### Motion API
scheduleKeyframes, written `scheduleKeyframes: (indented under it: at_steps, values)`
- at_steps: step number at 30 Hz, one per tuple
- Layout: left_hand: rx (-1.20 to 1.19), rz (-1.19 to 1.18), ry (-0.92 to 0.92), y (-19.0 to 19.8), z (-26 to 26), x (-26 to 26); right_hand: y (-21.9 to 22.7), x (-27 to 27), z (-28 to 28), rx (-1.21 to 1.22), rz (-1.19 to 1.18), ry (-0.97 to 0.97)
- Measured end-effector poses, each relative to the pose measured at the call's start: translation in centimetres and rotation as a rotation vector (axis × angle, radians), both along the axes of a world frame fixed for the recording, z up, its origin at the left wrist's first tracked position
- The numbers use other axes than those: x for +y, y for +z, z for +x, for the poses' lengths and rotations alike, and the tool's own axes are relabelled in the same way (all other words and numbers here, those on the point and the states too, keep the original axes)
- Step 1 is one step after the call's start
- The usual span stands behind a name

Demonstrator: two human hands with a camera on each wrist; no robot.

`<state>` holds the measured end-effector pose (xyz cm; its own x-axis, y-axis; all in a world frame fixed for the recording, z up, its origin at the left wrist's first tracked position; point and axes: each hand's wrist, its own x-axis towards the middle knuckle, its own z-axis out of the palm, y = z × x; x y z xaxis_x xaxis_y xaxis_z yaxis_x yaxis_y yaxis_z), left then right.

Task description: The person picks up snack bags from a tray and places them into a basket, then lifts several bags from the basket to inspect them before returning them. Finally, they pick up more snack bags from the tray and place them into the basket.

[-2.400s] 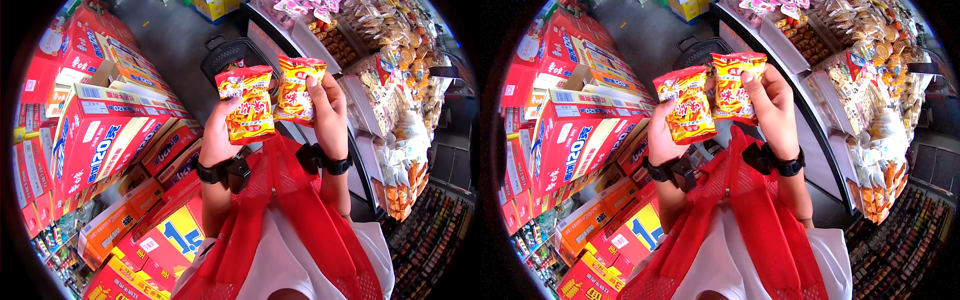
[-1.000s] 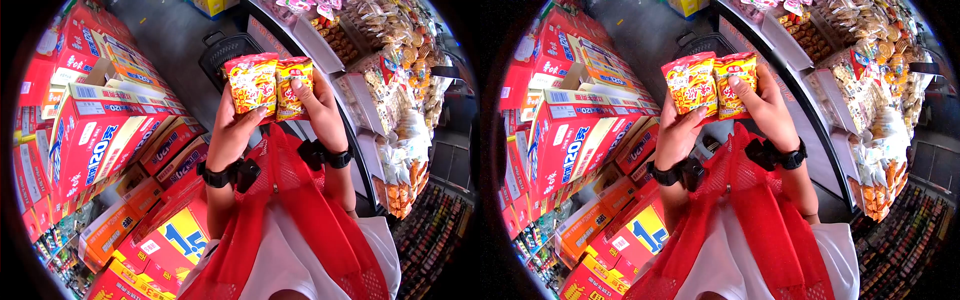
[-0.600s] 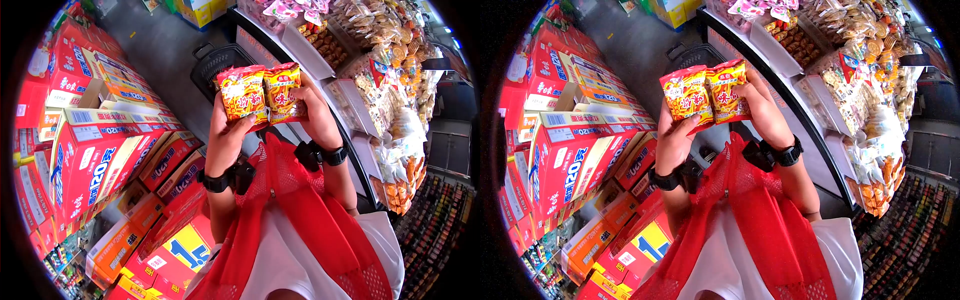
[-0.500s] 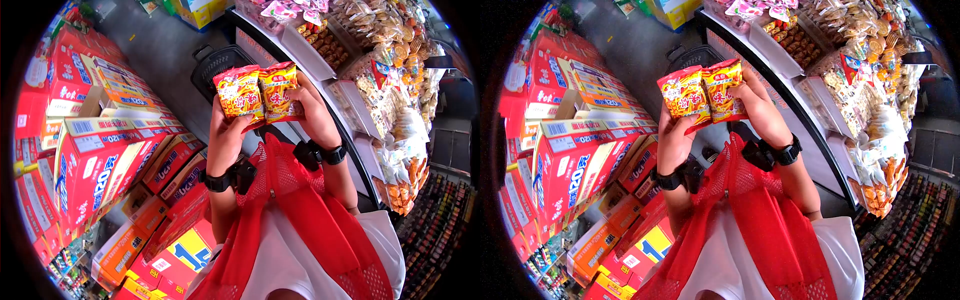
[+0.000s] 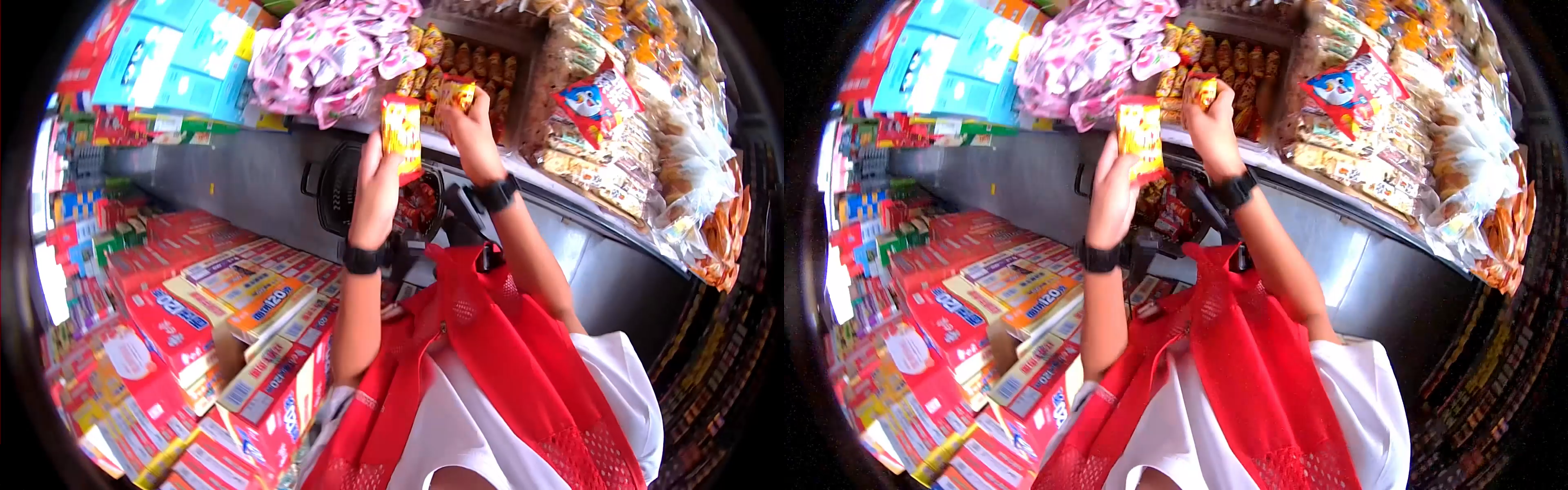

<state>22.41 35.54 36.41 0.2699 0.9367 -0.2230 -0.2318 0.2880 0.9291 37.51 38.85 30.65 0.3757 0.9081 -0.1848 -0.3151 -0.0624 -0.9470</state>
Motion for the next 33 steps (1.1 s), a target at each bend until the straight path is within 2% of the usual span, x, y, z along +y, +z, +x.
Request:
scheduleKeyframes:
  at_steps: [2,3,4,6,7,8,9,11,12,13,14,15,17,19,21,22,23,24,25,26,27,28,30,32,33]
  values:
    - [0.074,0.089,-0.09,-1.2,2.3,5.1,-0.9,4.0,0.9,0.18,0.022,-0.252]
    - [0.17,0.131,-0.124,-2.4,3.4,8.0,-1.8,6.1,1.5,0.199,-0.059,-0.322]
    - [0.268,0.166,-0.16,-3.7,4.4,10.6,-4.3,8.4,2.3,0.12,-0.132,-0.383]
    - [0.175,0.057,-0.193,-5.8,7.6,15.3,-8.2,12.2,3.6,0.006,-0.202,-0.458]
    - [0.114,-0.003,-0.159,-7.5,9.1,17.5,-9.8,13.8,4.2,-0.026,-0.2,-0.472]
    - [0.052,-0.068,-0.121,-9.1,10.5,19.4,-6.1,13.4,4.6,0.059,-0.209,-0.438]
    - [0.165,-0.028,-0.1,-9.7,11.7,20.7,-6.5,14.3,4.9,-0.032,-0.229,-0.433]
    - [0.346,0.139,-0.102,-14.1,13.1,23.8,-8.2,16.0,5.9,-0.238,-0.253,-0.421]
    - [0.437,0.223,-0.126,-14.4,13.7,24.6,-8.5,16.5,6.2,-0.288,-0.26,-0.403]
    - [0.507,0.115,-0.105,-12.6,14.2,23.8,-8.9,16.9,6.6,-0.341,-0.264,-0.384]
    - [0.546,0.128,-0.158,-15.1,13.8,25.2,-9.3,17.3,7.0,-0.396,-0.27,-0.361]
    - [0.638,0.157,-0.159,-15.6,13.8,25.5,-16.2,19.5,7.1,-0.347,-0.179,-0.36]
    - [0.752,0.255,-0.148,-14.9,13.6,25.0,-17.3,19.5,6.5,-0.336,-0.148,-0.398]
    - [0.75,0.443,-0.162,-13.4,13.6,23.9,-16.0,18.6,6.0,-0.39,-0.177,-0.366]
    - [0.764,0.4,-0.311,-14.7,13.2,24.0,-13.2,17.6,6.5,-0.397,-0.216,-0.292]
    - [0.767,0.388,-0.384,-14.6,13.3,24.3,-12.9,17.7,6.4,-0.44,-0.223,-0.344]
    - [0.753,0.187,-0.41,-14.5,13.4,24.5,-12.6,17.8,6.1,-0.483,-0.231,-0.398]
    - [0.758,0.174,-0.407,-14.2,13.3,24.6,-12.2,17.7,5.8,-0.525,-0.242,-0.453]
    - [0.761,0.163,-0.405,-13.9,13.1,24.8,-8.3,16.6,6.4,-0.351,-0.232,-0.361]
    - [0.76,0.154,-0.404,-13.9,13.1,24.9,-8.8,17.1,6.0,-0.288,-0.175,-0.385]
    - [0.581,0.335,-0.318,-13.4,13.3,24.3,-9.1,17.6,5.5,-0.227,-0.121,-0.408]
    - [0.388,0.06,-0.283,-12.2,13.6,23.7,-9.4,17.5,5.2,-0.167,-0.072,-0.43]
    - [0.492,0.089,-0.318,-12.5,13.0,23.5,-10.3,17.7,5.4,-0.271,-0.26,-0.33]
    - [0.568,0.017,-0.261,-13.9,12.7,23.8,-11.1,17.7,5.4,-0.433,-0.196,-0.301]
    - [0.53,-0.021,-0.251,-14.1,12.7,23.9,-10.5,17.5,5.3,-0.621,-0.199,-0.347]
